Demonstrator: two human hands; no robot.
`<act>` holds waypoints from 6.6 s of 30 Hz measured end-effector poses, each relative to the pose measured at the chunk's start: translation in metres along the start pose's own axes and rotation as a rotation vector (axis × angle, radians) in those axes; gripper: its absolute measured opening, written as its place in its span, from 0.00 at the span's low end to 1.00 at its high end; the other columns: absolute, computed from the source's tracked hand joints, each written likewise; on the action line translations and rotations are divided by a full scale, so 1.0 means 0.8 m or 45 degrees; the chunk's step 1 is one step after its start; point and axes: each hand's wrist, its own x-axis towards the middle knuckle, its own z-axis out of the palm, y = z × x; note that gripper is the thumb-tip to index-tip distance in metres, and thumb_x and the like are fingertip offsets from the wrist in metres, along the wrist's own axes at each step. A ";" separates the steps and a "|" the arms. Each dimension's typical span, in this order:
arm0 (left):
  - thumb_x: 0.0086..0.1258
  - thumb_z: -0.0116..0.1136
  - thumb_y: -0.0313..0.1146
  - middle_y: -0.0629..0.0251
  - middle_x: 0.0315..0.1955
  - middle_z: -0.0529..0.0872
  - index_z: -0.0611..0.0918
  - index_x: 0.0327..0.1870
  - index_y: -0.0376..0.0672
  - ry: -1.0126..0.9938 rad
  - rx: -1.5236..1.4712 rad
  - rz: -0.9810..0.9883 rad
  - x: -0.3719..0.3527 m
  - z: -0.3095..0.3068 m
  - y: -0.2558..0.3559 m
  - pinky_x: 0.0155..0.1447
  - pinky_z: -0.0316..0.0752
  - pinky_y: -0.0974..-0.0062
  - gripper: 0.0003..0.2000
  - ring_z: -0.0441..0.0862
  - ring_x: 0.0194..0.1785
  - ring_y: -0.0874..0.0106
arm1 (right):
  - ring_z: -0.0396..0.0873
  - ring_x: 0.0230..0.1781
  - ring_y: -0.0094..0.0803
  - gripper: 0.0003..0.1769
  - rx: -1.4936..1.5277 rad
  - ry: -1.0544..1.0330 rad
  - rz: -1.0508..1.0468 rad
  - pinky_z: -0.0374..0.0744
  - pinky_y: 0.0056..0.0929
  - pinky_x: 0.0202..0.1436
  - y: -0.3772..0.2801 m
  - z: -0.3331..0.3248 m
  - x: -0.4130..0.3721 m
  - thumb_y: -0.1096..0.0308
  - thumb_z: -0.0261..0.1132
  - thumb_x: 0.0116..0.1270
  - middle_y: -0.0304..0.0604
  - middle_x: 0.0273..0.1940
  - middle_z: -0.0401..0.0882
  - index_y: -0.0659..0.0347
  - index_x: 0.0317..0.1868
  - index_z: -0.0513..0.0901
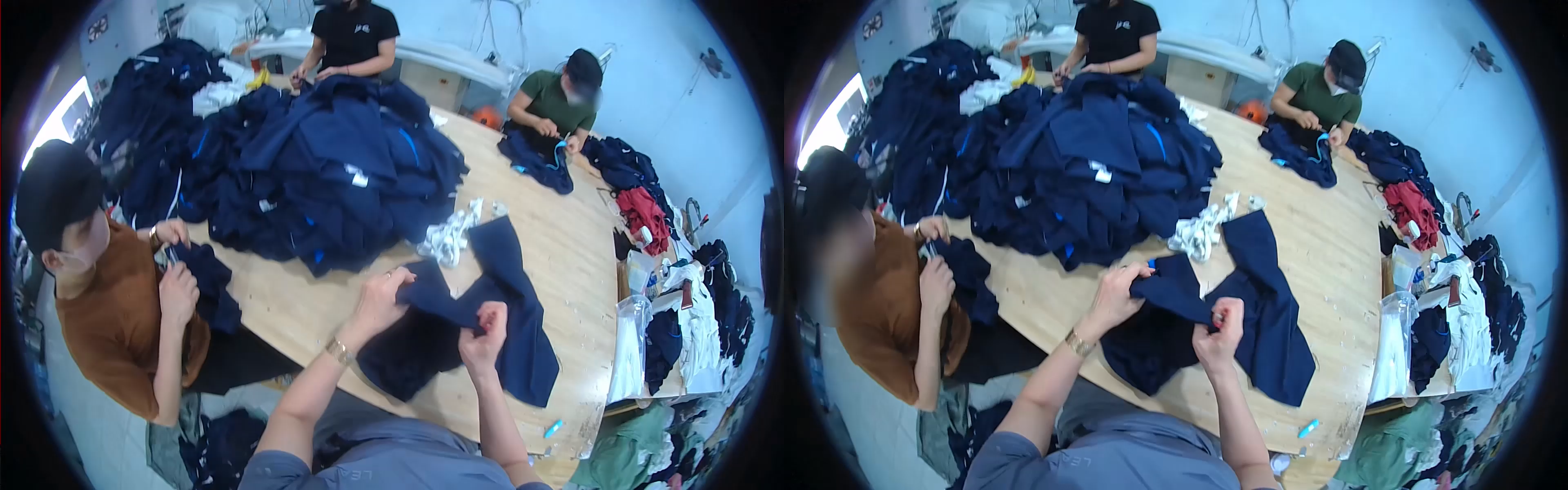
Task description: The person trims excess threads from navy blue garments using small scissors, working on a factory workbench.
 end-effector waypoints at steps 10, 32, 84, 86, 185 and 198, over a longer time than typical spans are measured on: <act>0.54 0.64 0.24 0.58 0.38 0.80 0.81 0.42 0.39 0.668 -0.169 0.354 0.055 -0.081 0.125 0.46 0.74 0.73 0.13 0.78 0.43 0.65 | 0.62 0.29 0.22 0.22 1.976 -1.046 1.091 0.60 0.21 0.34 -0.059 -0.017 0.010 0.61 0.73 0.49 0.32 0.27 0.63 0.53 0.23 0.63; 0.59 0.67 0.22 0.64 0.52 0.79 0.71 0.58 0.33 -0.747 -1.758 -0.590 0.049 -0.068 0.098 0.58 0.73 0.76 0.26 0.76 0.54 0.77 | 0.71 0.35 0.45 0.13 -0.468 0.387 -0.715 0.72 0.35 0.34 -0.031 -0.103 0.172 0.87 0.59 0.47 0.52 0.37 0.69 0.65 0.32 0.69; 0.52 0.71 0.38 0.52 0.37 0.85 0.79 0.43 0.42 -0.598 0.699 -0.511 -0.006 -0.046 -0.036 0.46 0.77 0.60 0.19 0.83 0.43 0.57 | 0.78 0.39 0.52 0.22 -0.770 -0.775 0.293 0.78 0.42 0.40 0.170 -0.044 0.019 0.63 0.71 0.54 0.56 0.36 0.75 0.67 0.37 0.69; 0.55 0.70 0.36 0.57 0.28 0.84 0.80 0.37 0.40 -0.528 0.358 -0.644 -0.029 -0.017 -0.025 0.40 0.76 0.66 0.14 0.83 0.35 0.62 | 0.76 0.32 0.51 0.18 -0.604 -0.431 0.288 0.74 0.43 0.35 0.159 -0.042 -0.023 0.66 0.69 0.56 0.55 0.32 0.72 0.66 0.33 0.68; 0.59 0.61 0.26 0.58 0.35 0.80 0.77 0.43 0.41 -0.045 0.268 -0.478 -0.136 0.048 0.023 0.35 0.79 0.64 0.11 0.83 0.32 0.58 | 0.73 0.15 0.24 0.07 0.343 -0.707 0.648 0.72 0.24 0.21 0.071 0.067 -0.064 0.79 0.59 0.66 0.43 0.31 0.76 0.65 0.43 0.79; 0.59 0.65 0.28 0.64 0.29 0.80 0.74 0.33 0.42 0.083 0.185 -0.519 -0.159 0.063 -0.021 0.29 0.76 0.71 0.09 0.82 0.26 0.67 | 0.69 0.18 0.17 0.05 0.819 -0.175 1.028 0.68 0.18 0.17 0.111 0.062 -0.073 0.76 0.60 0.69 0.36 0.27 0.75 0.62 0.33 0.74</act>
